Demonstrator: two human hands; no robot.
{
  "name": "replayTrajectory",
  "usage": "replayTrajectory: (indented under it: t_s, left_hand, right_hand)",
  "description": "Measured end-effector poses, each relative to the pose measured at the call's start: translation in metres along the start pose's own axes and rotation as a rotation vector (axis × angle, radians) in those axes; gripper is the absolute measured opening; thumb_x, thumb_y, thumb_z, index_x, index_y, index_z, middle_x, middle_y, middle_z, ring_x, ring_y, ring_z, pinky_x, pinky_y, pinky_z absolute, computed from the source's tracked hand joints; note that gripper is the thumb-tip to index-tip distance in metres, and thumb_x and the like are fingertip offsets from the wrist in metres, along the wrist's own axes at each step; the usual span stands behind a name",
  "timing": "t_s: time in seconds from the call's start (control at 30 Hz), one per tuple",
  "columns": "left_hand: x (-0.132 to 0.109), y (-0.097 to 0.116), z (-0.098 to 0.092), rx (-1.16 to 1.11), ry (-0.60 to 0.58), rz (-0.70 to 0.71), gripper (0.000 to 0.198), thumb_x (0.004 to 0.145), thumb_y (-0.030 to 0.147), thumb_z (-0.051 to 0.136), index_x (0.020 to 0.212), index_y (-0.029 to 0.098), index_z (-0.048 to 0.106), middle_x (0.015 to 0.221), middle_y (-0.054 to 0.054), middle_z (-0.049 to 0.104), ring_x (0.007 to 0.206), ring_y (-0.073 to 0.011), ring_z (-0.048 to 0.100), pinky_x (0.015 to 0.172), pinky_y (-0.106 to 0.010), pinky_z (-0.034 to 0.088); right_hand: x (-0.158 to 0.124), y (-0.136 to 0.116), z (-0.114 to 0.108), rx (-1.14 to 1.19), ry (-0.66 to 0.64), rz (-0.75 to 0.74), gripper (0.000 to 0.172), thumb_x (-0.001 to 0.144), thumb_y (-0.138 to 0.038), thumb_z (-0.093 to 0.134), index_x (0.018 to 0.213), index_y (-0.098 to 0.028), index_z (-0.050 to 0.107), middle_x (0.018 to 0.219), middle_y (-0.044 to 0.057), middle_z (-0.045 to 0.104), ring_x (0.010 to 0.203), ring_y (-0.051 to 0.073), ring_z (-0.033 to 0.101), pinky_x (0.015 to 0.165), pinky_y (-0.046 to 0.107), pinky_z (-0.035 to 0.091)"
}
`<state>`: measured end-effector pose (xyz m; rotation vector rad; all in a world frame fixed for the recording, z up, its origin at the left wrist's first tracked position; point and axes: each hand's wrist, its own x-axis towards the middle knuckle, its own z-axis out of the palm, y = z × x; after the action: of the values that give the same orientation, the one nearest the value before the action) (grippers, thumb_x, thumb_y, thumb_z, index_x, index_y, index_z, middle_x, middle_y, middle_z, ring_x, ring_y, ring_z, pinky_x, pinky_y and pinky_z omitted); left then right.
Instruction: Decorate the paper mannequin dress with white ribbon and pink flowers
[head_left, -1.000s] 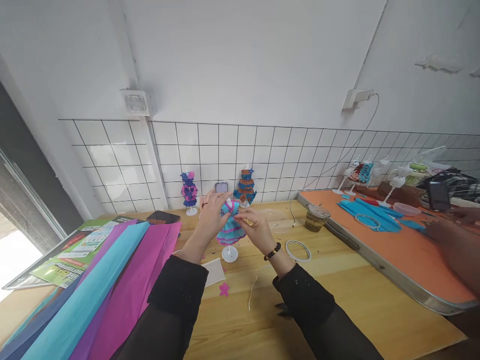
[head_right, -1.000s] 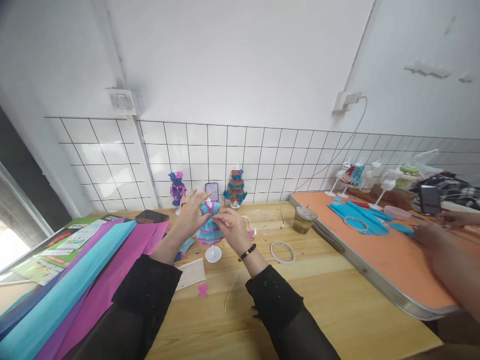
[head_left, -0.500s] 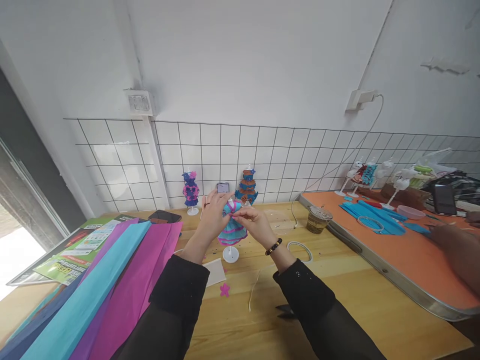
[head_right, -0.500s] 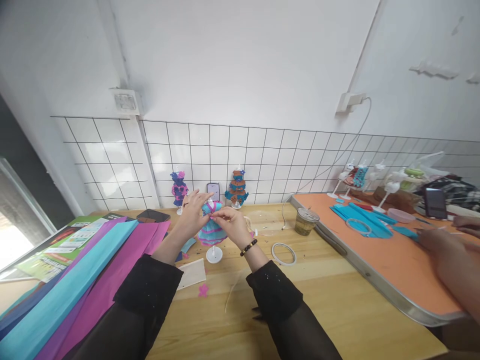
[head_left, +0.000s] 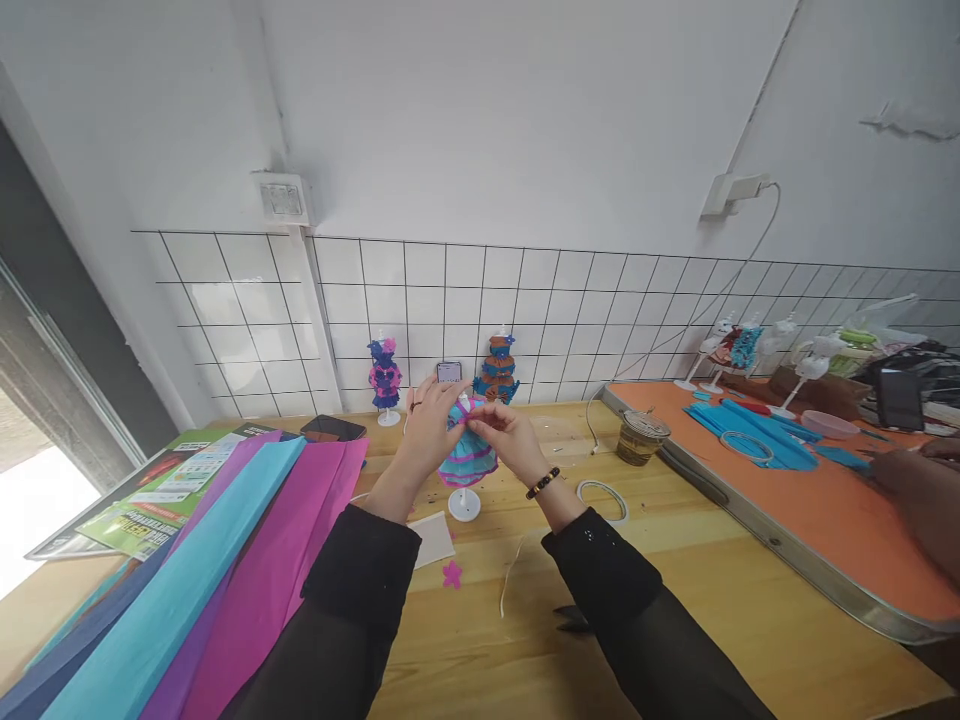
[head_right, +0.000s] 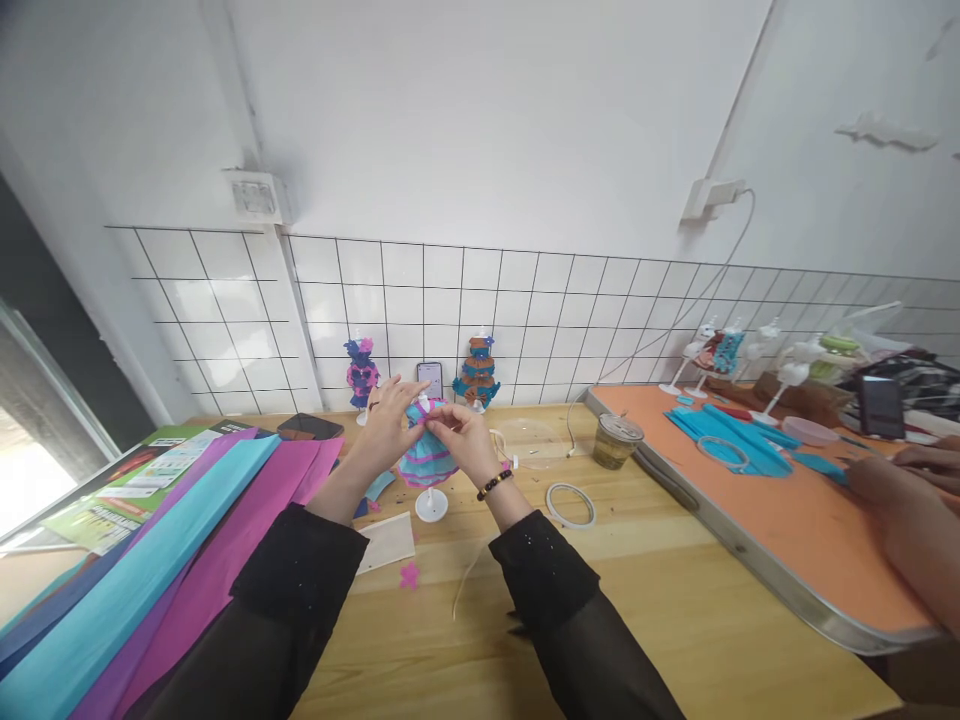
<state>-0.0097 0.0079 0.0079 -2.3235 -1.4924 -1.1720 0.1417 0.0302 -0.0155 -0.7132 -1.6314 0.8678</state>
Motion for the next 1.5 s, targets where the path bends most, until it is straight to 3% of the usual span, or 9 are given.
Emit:
replayTrajectory:
  t_s: [0.27, 0.6, 0.87, 1.1, 1.5]
  left_hand:
    - [0.0003, -0.0022, 0.0014, -0.011, -0.009, -0.002, 0.058, 0.073, 0.014, 0.05, 0.128, 0.029, 0.04, 0.122, -0.004, 0.051, 0.129, -0.0259, 0.026, 0.107, -0.053, 0.017]
    - [0.0006, -0.0007, 0.0012, -0.019, -0.005, 0.0, 0.06, 0.072, 0.011, 0.051, 0.128, 0.029, 0.041, 0.123, -0.004, 0.051, 0.129, -0.026, 0.028, 0.107, -0.053, 0.017]
    - [0.0006, 0.0006, 0.0005, -0.019, 0.006, -0.001, 0.06, 0.073, 0.012, 0.053, 0.128, 0.031, 0.041, 0.124, 0.0, 0.054, 0.13, -0.0255, 0.028, 0.108, -0.052, 0.016]
    - [0.001, 0.0002, -0.0002, -0.019, -0.003, -0.006, 0.059, 0.074, 0.014, 0.053, 0.129, 0.031, 0.041, 0.122, 0.0, 0.056, 0.131, -0.0262, 0.026, 0.108, -0.053, 0.015]
    - [-0.0001, 0.0007, 0.0017, 0.01, 0.019, -0.034, 0.062, 0.073, 0.013, 0.054, 0.129, 0.035, 0.039, 0.125, 0.0, 0.053, 0.131, -0.0286, 0.024, 0.107, -0.059, 0.003]
  right_hand:
    - [0.0018, -0.0005, 0.002, -0.005, 0.03, 0.029, 0.019, 0.068, -0.035, 0.065, 0.075, -0.018, 0.061, 0.068, 0.0, 0.061, 0.06, 0.012, 0.054, 0.058, 0.027, 0.046]
    - [0.002, 0.0002, 0.0026, -0.03, 0.041, 0.03, 0.019, 0.069, -0.037, 0.065, 0.073, -0.018, 0.062, 0.068, 0.001, 0.061, 0.061, 0.013, 0.053, 0.058, 0.027, 0.046]
    - [0.0047, 0.0009, 0.0029, -0.025, 0.074, 0.025, 0.025, 0.066, -0.036, 0.068, 0.073, -0.019, 0.051, 0.063, -0.003, 0.052, 0.057, 0.01, 0.048, 0.054, 0.024, 0.044]
    - [0.0073, 0.0023, 0.0031, -0.011, 0.086, 0.053, 0.031, 0.063, -0.038, 0.07, 0.076, -0.02, 0.049, 0.061, -0.003, 0.053, 0.057, 0.011, 0.051, 0.055, 0.025, 0.046]
    - [0.0078, -0.0005, -0.0008, 0.075, 0.022, 0.124, 0.035, 0.06, -0.035, 0.072, 0.079, -0.021, 0.047, 0.058, -0.006, 0.053, 0.052, 0.01, 0.05, 0.051, 0.024, 0.042]
